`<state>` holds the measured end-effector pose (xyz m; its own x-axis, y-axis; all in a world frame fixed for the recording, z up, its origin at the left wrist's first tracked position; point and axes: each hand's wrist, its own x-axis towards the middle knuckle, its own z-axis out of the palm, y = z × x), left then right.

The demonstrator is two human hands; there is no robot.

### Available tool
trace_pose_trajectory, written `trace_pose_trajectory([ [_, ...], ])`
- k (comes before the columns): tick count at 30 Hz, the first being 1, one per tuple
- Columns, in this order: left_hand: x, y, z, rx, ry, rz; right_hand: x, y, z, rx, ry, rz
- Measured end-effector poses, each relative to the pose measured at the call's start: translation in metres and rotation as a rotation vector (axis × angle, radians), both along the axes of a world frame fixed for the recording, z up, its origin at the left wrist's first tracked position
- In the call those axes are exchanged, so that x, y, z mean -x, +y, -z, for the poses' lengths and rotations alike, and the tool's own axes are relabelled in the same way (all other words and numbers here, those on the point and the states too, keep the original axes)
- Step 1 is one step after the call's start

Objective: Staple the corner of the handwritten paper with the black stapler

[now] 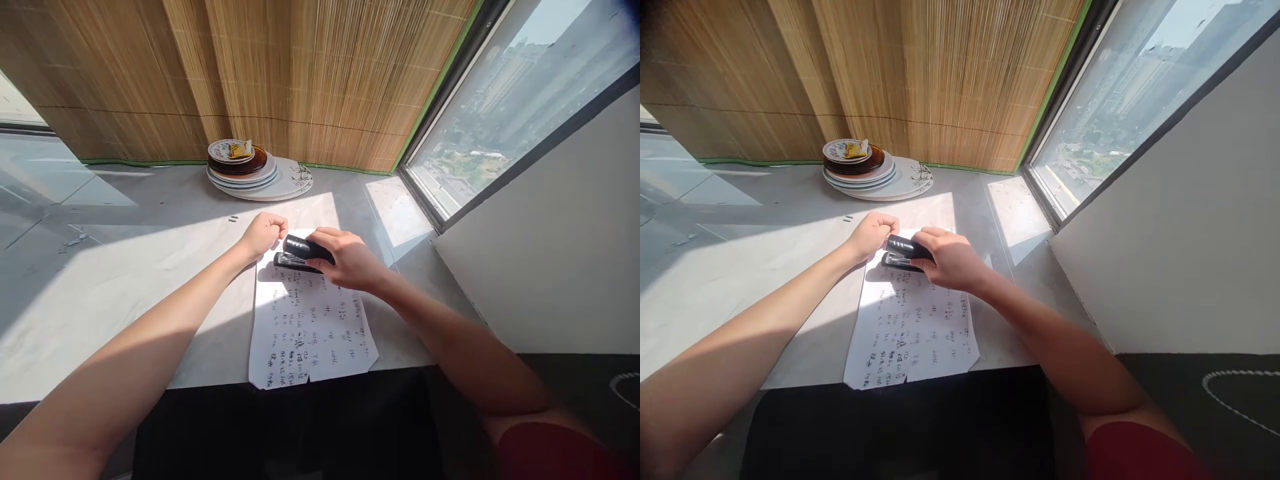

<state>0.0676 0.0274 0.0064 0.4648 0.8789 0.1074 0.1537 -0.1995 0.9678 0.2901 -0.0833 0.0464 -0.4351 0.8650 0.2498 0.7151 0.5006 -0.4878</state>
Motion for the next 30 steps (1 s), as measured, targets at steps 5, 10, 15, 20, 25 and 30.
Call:
trace_pose_trajectory([
  [5, 0.0, 0.0, -0.001, 0.038, -0.018, -0.022, -0.006, 0.016, 0.018, -0.069, 0.052, -0.06],
  [10, 0.0, -0.002, -0.003, 0.038, -0.039, -0.052, -0.018, 0.026, 0.015, -0.057, 0.211, -0.104],
  [15, 0.0, -0.003, -0.006, 0.105, -0.084, -0.082, -0.053, 0.042, 0.007, 0.042, 0.579, -0.007],
  [20, -0.001, -0.004, -0.005, 0.084, -0.059, -0.072, -0.074, 0.055, 0.01, 0.592, 0.611, -0.161],
  [25, -0.002, -0.004, -0.005, 0.088, -0.053, -0.081, -0.079, 0.056, 0.004, 1.01, 0.564, -0.182],
  [30, -0.002, -0.004, -0.005, 0.133, -0.076, -0.098, -0.081, 0.058, 0.01, 1.237, 0.47, -0.461],
])
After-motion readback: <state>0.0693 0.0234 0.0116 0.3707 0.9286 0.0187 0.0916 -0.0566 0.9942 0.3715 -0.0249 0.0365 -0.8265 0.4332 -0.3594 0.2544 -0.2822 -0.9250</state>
